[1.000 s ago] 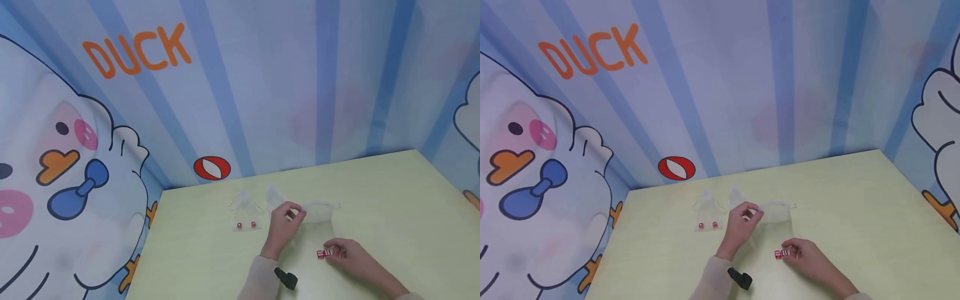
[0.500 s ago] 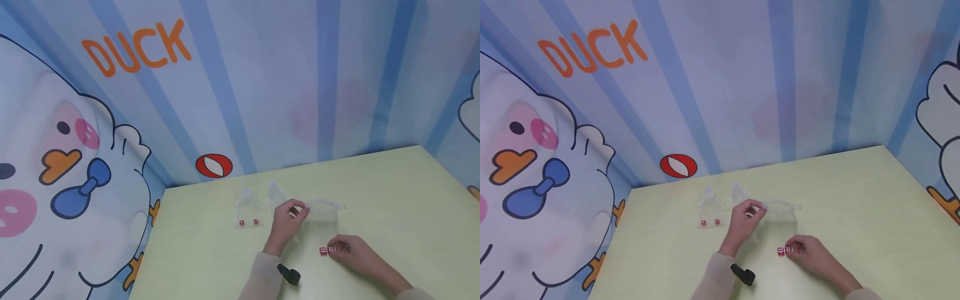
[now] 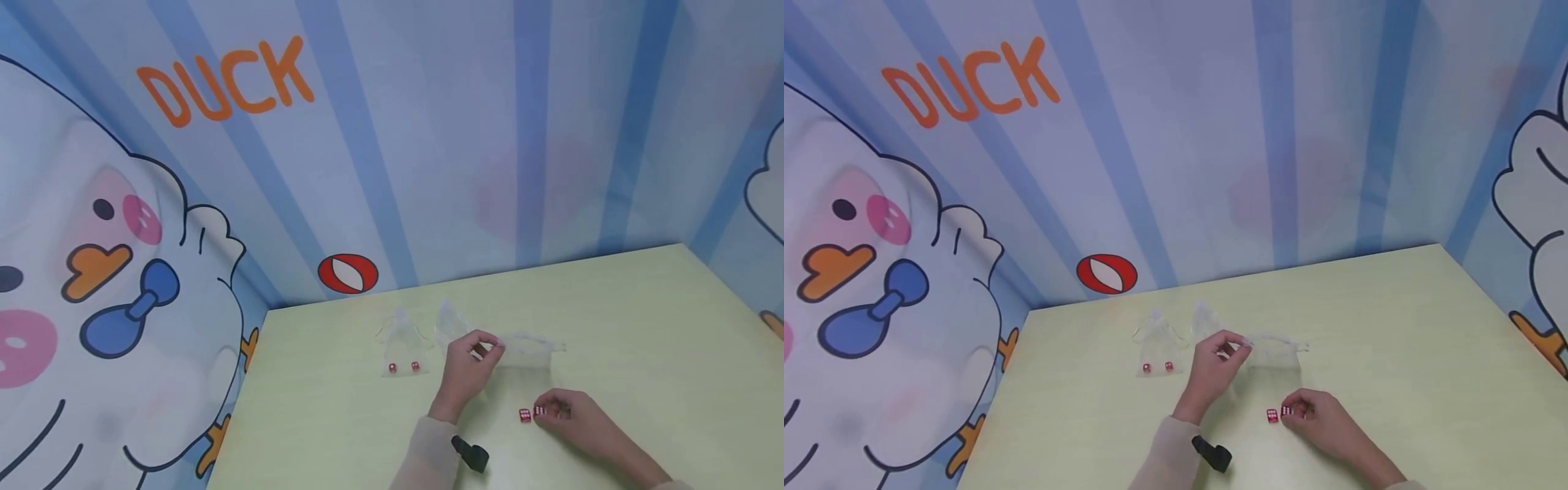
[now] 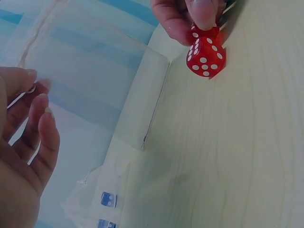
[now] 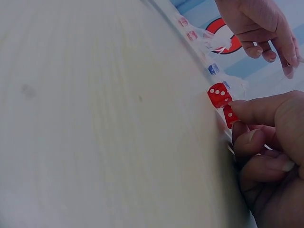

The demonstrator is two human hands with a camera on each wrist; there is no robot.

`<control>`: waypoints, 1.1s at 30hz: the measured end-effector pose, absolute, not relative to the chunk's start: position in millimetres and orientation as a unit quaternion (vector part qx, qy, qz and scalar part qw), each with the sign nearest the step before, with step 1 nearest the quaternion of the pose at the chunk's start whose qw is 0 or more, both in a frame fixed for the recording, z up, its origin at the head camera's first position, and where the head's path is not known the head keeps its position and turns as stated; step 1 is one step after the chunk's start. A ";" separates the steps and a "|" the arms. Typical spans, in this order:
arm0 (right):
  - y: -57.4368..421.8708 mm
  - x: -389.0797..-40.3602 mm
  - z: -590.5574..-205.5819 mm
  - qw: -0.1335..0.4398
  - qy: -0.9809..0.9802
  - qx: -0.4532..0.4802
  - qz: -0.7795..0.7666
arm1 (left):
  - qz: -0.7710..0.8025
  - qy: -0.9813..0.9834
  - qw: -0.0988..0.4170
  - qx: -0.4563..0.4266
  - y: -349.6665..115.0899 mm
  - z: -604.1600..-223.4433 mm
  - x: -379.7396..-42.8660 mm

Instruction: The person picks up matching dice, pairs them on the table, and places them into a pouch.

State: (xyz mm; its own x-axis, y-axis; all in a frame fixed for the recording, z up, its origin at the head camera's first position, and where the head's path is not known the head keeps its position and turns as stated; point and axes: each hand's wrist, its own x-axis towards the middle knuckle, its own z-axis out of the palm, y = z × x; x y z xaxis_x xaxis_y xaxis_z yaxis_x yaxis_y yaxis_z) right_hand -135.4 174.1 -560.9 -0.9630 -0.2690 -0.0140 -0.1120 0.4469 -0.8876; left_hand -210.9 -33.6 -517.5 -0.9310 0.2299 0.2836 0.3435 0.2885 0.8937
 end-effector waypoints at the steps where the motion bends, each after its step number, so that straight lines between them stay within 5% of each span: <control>1: 173.3 -135.3 -560.3 0.075 0.848 -0.111 -0.513 | -0.569 -0.801 0.049 -0.178 -34.2 -517.5 -211.0; 8: 166.9 -135.8 -549.7 0.031 0.847 -0.118 -0.517 | -0.567 -0.802 0.054 -0.179 -36.7 -517.5 -210.9; 18: 156.8 -135.5 -486.9 -0.073 0.843 -0.080 -0.527 | -0.558 -0.808 0.052 -0.183 -36.0 -517.2 -209.6; 33: 153.8 -156.1 -459.7 -0.081 0.848 -0.028 -0.523 | -0.558 -0.807 0.051 -0.188 -31.9 -519.8 -209.9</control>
